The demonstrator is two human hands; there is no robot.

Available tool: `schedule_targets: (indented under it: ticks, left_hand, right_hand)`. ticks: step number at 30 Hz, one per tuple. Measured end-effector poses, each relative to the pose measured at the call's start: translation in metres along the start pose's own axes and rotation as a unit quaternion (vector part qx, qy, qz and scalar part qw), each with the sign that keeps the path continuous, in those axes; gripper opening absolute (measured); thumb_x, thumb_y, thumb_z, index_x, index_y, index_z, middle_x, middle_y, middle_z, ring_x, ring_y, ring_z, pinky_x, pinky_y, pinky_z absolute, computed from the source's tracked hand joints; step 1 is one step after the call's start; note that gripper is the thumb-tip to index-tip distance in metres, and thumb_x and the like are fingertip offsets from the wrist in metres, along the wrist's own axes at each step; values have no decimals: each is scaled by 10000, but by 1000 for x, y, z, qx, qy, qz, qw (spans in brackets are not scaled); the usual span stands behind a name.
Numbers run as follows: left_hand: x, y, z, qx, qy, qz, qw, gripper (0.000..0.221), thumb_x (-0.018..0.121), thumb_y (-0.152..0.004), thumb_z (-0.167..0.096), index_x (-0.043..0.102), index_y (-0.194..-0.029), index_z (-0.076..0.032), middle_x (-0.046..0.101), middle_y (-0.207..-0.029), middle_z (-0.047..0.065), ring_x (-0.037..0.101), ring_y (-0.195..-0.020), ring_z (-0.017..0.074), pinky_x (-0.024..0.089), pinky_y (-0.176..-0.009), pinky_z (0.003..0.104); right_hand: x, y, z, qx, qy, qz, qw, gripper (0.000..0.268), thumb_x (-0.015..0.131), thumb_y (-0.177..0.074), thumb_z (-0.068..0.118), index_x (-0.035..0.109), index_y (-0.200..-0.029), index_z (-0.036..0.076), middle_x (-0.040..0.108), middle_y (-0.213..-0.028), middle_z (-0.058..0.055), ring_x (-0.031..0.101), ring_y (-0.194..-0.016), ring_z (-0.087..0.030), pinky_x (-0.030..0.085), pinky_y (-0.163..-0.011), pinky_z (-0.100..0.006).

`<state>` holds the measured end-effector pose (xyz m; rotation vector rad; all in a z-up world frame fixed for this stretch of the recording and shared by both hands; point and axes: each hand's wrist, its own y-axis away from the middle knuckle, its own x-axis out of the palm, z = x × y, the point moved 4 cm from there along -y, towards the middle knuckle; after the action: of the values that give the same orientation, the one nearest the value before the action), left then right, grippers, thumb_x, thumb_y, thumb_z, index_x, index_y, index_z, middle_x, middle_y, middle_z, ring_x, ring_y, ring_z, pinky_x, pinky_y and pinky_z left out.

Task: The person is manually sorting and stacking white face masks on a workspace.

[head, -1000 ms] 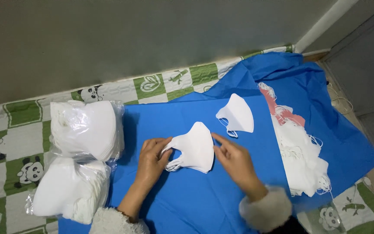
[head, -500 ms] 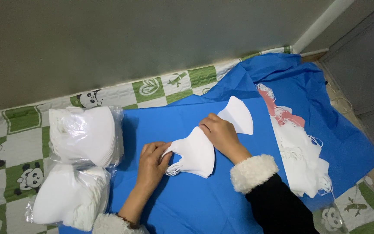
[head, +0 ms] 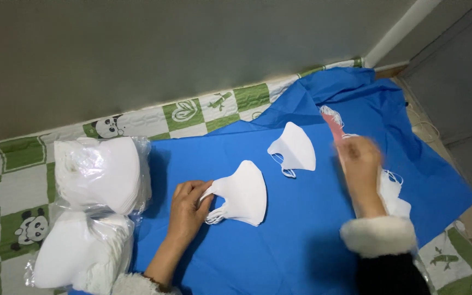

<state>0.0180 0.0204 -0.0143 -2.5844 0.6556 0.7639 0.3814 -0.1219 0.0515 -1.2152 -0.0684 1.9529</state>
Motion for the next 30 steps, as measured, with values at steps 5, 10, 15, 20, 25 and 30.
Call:
schedule_targets:
  ticks: [5,10,15,20,25,30]
  left_hand:
    - [1,1,1,6,-12,4,1000,366,809,-807,-94,785,-1169,-146,732,-991,80,647,-1038,290,511,-961,417]
    - [0,1,1,-4,-13,15,1000,356,796,-842,-113,770,-1196,-139,731,-996,83,650,-1046,269,507,-965,408]
    - [-2,0,-1,-11,-7,17,1000,344,799,-840,-102,772,-1181,-131,731,-999,89,648,-1051,280,504,-966,424]
    - [2,2,5,-3,-15,16,1000,365,805,-831,-117,770,-1193,-151,722,-999,69,641,-1060,274,503,-971,415]
    - [3,2,7,-1,1,11,1000,350,792,-840,-118,775,-1188,-153,721,-1004,80,635,-1059,284,502,-967,411]
    - [-1,-2,-5,-16,-34,5,999,368,791,-811,-147,766,-1178,-120,689,-1051,37,598,-967,179,514,-819,284]
  right_hand:
    - [64,29,80,-104,-87,115,984,39,796,-880,160,777,-912,149,711,-796,-13,685,-800,-202,559,-777,-298]
    - [100,33,107,-188,-47,184,964,134,763,-886,187,742,-1007,135,618,-822,-50,615,-866,-222,529,-826,-353]
    - [107,27,112,-157,-69,219,961,49,711,-917,97,724,-932,142,629,-806,-15,624,-857,-179,521,-822,-313]
    - [93,12,76,-103,-115,132,979,126,744,-834,76,670,-833,177,597,-745,-18,623,-775,-207,529,-727,-324]
    - [1,-43,-22,-11,111,-136,984,161,782,-956,-70,688,-998,54,588,-1030,-139,587,-983,-312,516,-800,-390]
    - [-5,-33,-60,167,114,45,978,810,668,-886,-17,258,-1585,8,242,-1481,-376,290,-1350,-564,315,-1097,-595]
